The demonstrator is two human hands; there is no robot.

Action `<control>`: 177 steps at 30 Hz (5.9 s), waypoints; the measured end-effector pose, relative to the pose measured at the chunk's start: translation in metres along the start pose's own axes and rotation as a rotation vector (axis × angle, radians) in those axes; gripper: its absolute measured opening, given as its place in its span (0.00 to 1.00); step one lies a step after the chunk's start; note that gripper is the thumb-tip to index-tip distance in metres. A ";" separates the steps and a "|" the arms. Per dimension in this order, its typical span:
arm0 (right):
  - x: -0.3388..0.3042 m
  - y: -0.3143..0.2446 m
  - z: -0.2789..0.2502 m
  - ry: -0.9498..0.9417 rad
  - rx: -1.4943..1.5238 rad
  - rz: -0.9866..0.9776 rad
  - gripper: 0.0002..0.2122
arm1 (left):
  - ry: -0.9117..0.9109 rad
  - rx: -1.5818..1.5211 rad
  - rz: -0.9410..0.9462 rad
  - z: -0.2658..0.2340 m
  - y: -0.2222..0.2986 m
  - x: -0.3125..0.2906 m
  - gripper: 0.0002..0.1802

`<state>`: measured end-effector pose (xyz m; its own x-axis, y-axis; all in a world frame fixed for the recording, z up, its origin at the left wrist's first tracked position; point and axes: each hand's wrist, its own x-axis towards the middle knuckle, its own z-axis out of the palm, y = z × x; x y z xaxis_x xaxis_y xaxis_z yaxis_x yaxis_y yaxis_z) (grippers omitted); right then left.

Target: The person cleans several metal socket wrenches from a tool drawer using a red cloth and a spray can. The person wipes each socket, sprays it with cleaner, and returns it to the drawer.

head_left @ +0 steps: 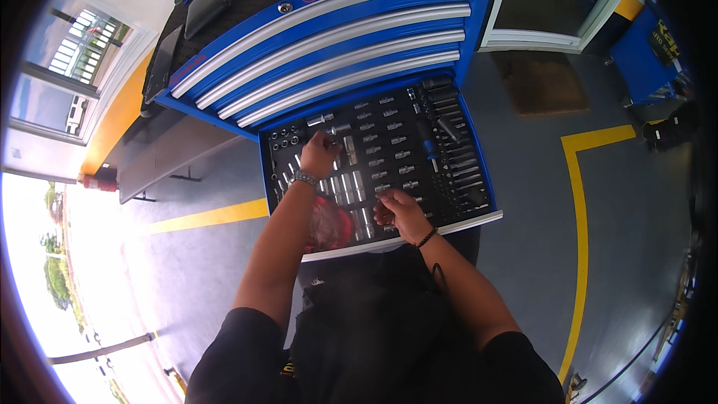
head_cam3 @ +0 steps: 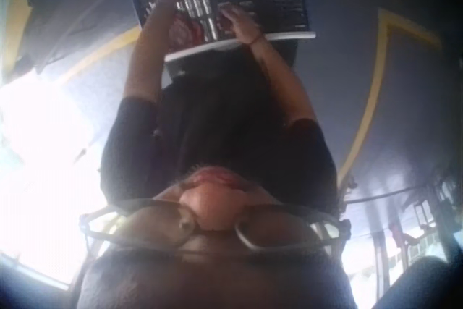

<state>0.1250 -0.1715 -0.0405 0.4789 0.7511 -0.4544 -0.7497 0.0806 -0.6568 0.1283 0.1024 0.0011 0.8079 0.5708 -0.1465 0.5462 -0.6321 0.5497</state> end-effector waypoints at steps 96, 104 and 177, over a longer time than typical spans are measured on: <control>-0.037 -0.010 -0.008 0.054 -0.724 -0.310 0.15 | 0.223 -0.840 0.464 -0.058 0.061 -0.138 0.23; -0.045 -0.019 0.004 0.040 -0.860 -0.389 0.14 | 0.124 -0.948 0.930 -0.127 0.144 -0.183 0.26; -0.052 -0.011 0.015 -0.002 -1.323 -0.473 0.14 | -0.615 -1.809 1.016 -0.179 0.174 -0.282 0.26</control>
<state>0.1015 -0.2016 -0.0007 0.5606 0.8274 -0.0343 0.4593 -0.3451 -0.8185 -0.0437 -0.0746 0.2847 0.7601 0.0196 0.6495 -0.4512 0.7352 0.5059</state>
